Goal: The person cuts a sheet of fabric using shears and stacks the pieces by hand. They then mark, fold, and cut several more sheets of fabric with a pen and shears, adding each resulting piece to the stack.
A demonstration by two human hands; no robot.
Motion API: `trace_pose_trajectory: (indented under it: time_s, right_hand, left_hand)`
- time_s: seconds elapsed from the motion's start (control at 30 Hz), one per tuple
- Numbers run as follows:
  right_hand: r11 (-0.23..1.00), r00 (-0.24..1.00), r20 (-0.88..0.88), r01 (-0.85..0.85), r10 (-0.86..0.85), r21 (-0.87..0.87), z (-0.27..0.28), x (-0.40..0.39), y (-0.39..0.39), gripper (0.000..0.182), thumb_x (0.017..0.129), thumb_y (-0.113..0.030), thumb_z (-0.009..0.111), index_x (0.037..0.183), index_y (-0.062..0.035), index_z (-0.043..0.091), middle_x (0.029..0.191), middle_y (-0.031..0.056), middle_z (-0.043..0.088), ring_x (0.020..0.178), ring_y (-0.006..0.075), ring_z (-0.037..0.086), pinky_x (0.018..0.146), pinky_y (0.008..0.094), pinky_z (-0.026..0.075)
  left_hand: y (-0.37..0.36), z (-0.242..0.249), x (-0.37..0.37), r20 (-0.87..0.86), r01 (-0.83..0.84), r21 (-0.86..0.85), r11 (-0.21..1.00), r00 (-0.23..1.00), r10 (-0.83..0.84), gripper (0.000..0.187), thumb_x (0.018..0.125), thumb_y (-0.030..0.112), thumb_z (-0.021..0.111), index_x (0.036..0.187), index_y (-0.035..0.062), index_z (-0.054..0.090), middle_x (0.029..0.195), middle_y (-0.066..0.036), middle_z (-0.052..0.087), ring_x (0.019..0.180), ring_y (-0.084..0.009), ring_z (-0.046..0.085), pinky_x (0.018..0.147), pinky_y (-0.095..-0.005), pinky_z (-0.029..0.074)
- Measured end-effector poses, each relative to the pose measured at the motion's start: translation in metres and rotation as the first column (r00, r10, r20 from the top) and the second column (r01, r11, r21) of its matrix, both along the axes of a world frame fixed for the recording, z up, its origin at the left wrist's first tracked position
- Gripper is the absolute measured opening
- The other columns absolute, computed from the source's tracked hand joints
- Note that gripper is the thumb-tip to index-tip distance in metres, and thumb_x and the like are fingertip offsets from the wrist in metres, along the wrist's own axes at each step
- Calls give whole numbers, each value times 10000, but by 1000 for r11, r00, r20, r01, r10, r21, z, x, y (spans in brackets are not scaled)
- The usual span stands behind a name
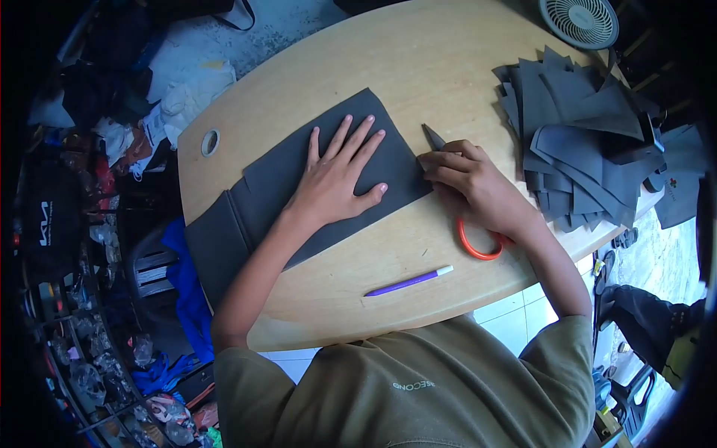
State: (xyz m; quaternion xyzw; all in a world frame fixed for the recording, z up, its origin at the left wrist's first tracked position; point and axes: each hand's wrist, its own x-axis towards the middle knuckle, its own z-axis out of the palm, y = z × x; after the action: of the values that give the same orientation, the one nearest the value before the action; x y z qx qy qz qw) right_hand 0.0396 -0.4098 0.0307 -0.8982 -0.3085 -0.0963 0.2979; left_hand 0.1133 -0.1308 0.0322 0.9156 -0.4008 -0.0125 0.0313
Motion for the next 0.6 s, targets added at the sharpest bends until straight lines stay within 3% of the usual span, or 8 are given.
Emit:
trace_pose_trajectory:
  time_s: [0.5, 0.6]
  right_hand:
    - [999, 1000, 18, -10, 9, 52, -1, 1, 0, 192, 822, -38, 740, 1007, -10, 699, 1193, 110, 694, 1145, 340, 581, 976, 437, 495]
    - [999, 999, -34, -5, 6, 32, 4, -1, 0, 174, 826, -16, 740, 995, 4, 702, 1266, 118, 680, 1189, 350, 580, 1022, 430, 497]
  left_hand:
    - [-2, -4, 2, -3, -16, -3, 1000, 1000, 16, 818, 925, 504, 630, 1616, 183, 333, 1712, -67, 221, 1582, -330, 169, 1219, -694, 100]
    - [-3, -2, 1, 2, -20, 18, 1000, 1000, 20, 818, 928, 493, 605, 1623, 175, 312, 1712, -75, 219, 1581, -338, 168, 1228, -673, 102]
